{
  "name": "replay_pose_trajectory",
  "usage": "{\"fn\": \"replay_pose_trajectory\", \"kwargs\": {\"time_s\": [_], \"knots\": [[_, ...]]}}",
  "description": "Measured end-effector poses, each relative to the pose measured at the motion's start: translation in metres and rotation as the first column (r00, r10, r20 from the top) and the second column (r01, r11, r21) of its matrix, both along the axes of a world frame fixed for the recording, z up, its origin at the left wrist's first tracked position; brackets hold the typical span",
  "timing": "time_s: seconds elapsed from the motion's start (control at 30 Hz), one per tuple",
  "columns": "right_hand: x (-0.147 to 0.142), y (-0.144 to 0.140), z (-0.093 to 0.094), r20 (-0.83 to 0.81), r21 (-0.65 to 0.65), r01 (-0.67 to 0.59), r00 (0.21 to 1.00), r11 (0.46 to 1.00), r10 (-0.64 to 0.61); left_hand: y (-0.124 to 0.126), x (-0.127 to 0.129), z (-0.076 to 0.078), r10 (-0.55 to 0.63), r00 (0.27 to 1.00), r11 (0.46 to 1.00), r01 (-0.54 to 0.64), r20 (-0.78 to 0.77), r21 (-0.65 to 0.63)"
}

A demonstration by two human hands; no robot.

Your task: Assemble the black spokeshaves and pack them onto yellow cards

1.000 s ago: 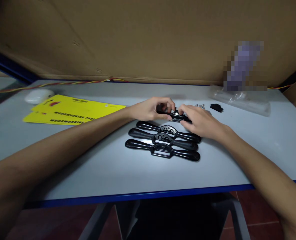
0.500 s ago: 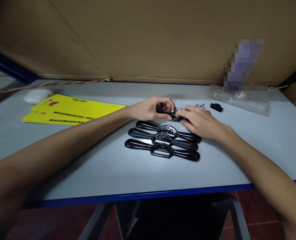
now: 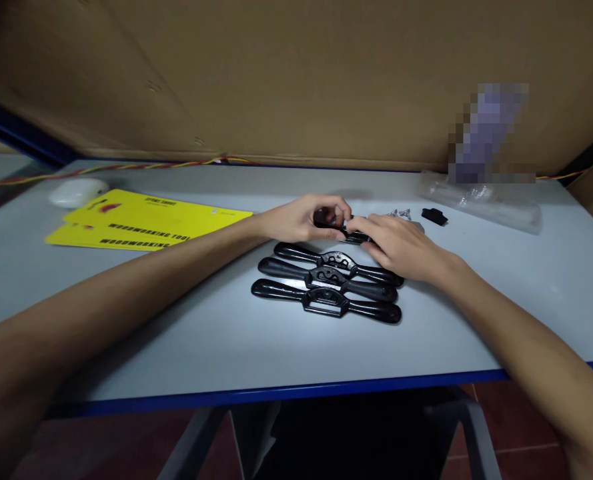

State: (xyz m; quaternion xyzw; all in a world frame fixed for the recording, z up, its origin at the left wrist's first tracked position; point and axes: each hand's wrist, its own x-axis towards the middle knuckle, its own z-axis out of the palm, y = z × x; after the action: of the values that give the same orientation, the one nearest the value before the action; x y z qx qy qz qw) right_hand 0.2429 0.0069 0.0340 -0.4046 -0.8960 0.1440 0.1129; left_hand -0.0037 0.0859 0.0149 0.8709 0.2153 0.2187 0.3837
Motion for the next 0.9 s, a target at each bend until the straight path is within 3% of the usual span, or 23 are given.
{"fn": "replay_pose_trajectory", "kwargs": {"time_s": [0.13, 0.27, 0.53, 0.9], "knots": [[-0.0014, -0.0009, 0.0034, -0.031, -0.091, 0.127, 0.991, 0.988, -0.130, -0.0024, 0.0000, 0.0035, 0.060, 0.995, 0.986, -0.047, -0.077, 0.162], [-0.0018, -0.0005, 0.0037, -0.038, -0.111, 0.135, 0.989, 0.985, -0.140, -0.0037, 0.0025, 0.0023, 0.148, 0.986, 0.945, -0.117, -0.082, 0.305], [-0.0035, 0.0001, 0.0032, -0.045, -0.121, 0.170, 0.983, 0.978, -0.177, -0.0084, 0.0072, -0.0017, 0.270, 0.959, 0.923, -0.231, -0.090, 0.306], [-0.0048, 0.0013, 0.0027, -0.079, -0.132, 0.157, 0.983, 0.979, -0.168, -0.0069, 0.0071, -0.0063, 0.204, 0.979, 0.913, -0.182, -0.022, 0.366]]}}
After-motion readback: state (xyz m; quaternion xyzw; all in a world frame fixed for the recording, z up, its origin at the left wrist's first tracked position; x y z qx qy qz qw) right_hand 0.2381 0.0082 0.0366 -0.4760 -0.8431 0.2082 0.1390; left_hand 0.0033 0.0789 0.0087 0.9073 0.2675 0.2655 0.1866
